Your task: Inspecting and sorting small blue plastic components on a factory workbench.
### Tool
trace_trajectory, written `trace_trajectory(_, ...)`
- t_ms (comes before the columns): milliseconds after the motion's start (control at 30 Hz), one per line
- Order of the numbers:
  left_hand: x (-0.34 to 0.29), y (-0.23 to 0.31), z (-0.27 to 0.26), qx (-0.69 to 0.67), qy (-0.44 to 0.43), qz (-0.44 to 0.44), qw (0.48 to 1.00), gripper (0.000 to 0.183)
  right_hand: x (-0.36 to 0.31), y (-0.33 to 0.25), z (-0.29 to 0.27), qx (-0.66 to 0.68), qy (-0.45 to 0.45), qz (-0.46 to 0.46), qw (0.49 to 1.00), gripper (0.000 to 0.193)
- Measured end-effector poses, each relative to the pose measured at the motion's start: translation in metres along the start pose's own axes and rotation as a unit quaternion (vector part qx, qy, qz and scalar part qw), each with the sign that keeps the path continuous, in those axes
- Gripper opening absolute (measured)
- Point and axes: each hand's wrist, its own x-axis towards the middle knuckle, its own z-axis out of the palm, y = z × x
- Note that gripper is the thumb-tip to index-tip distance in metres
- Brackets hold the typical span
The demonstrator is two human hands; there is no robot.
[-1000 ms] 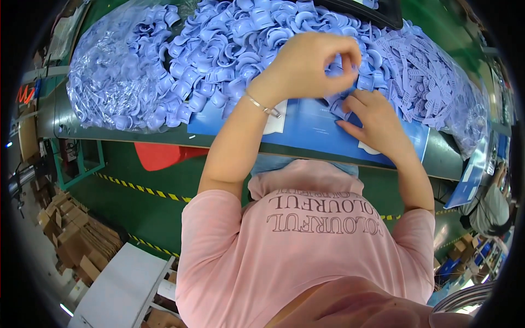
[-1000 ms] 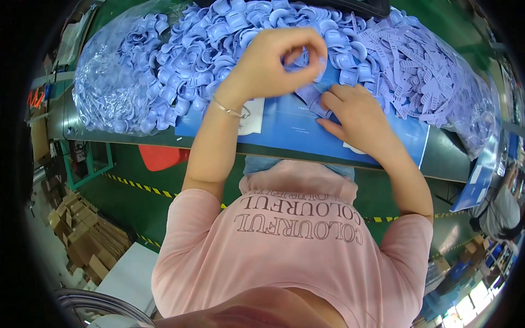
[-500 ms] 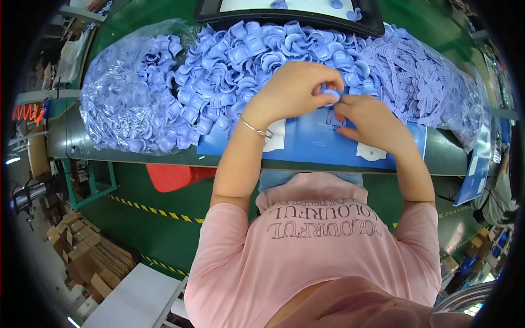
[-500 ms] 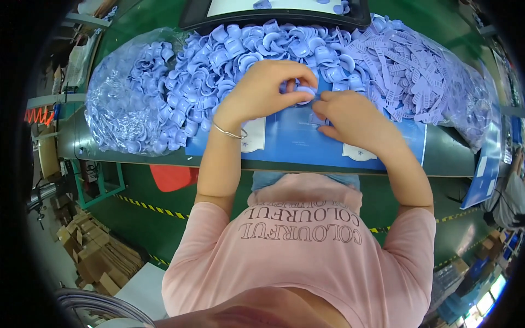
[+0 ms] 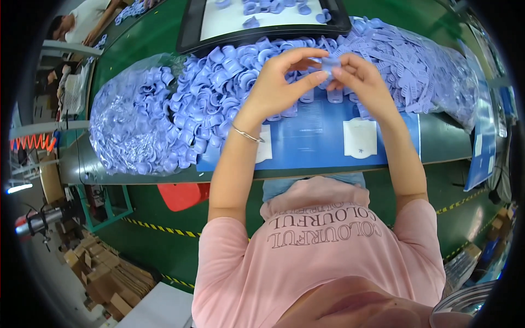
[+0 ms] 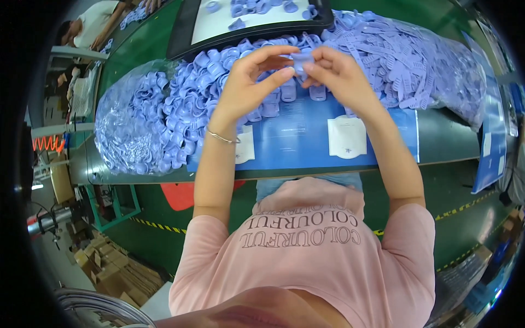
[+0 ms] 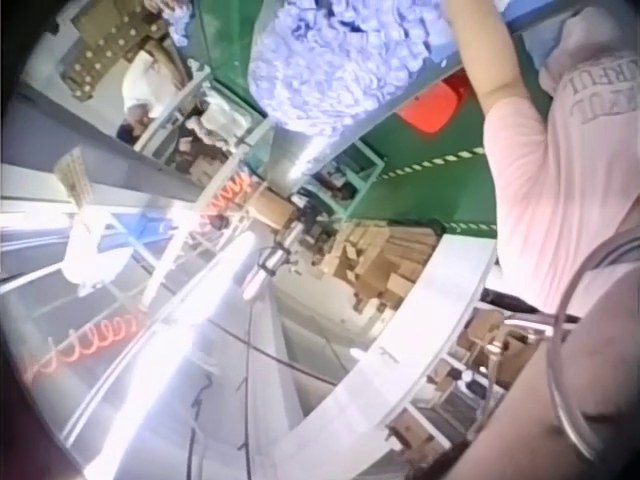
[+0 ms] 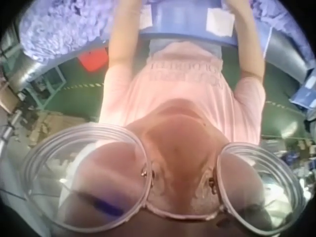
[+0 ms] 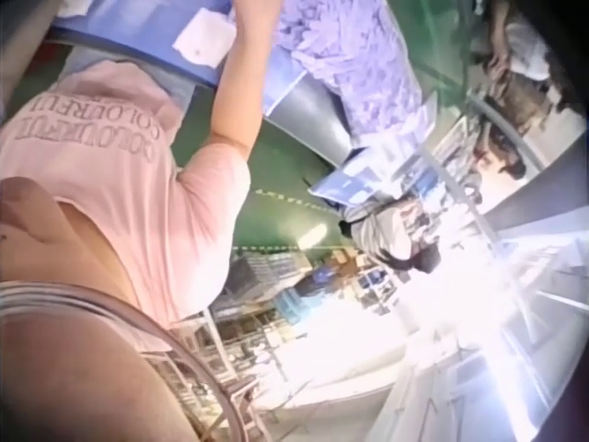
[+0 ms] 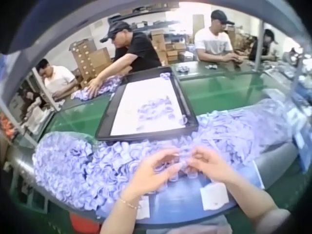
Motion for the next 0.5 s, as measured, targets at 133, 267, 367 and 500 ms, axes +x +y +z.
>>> trace_trajectory(133,0.002,-0.017,0.018,-0.097,0.089,-0.097,0.987,0.026,0.012,-0.001,-0.008,0.007,-0.025,0.018,1.000,0.018)
trace_trajectory(267,-0.005,-0.029,0.017,-0.215,0.129,-0.133,0.959,0.022,0.017,0.007,-0.025,-0.292,0.133,-0.136,0.937,0.021)
trace_trajectory(367,-0.008,-0.028,0.012,-0.242,0.117,-0.123,0.955,0.021,0.012,0.017,-0.055,-0.559,0.229,-0.206,0.770,0.022)
trace_trajectory(500,-0.009,-0.020,0.009,-0.291,0.104,-0.152,0.939,0.019,0.010,0.021,-0.060,-0.635,0.189,-0.140,0.736,0.018)
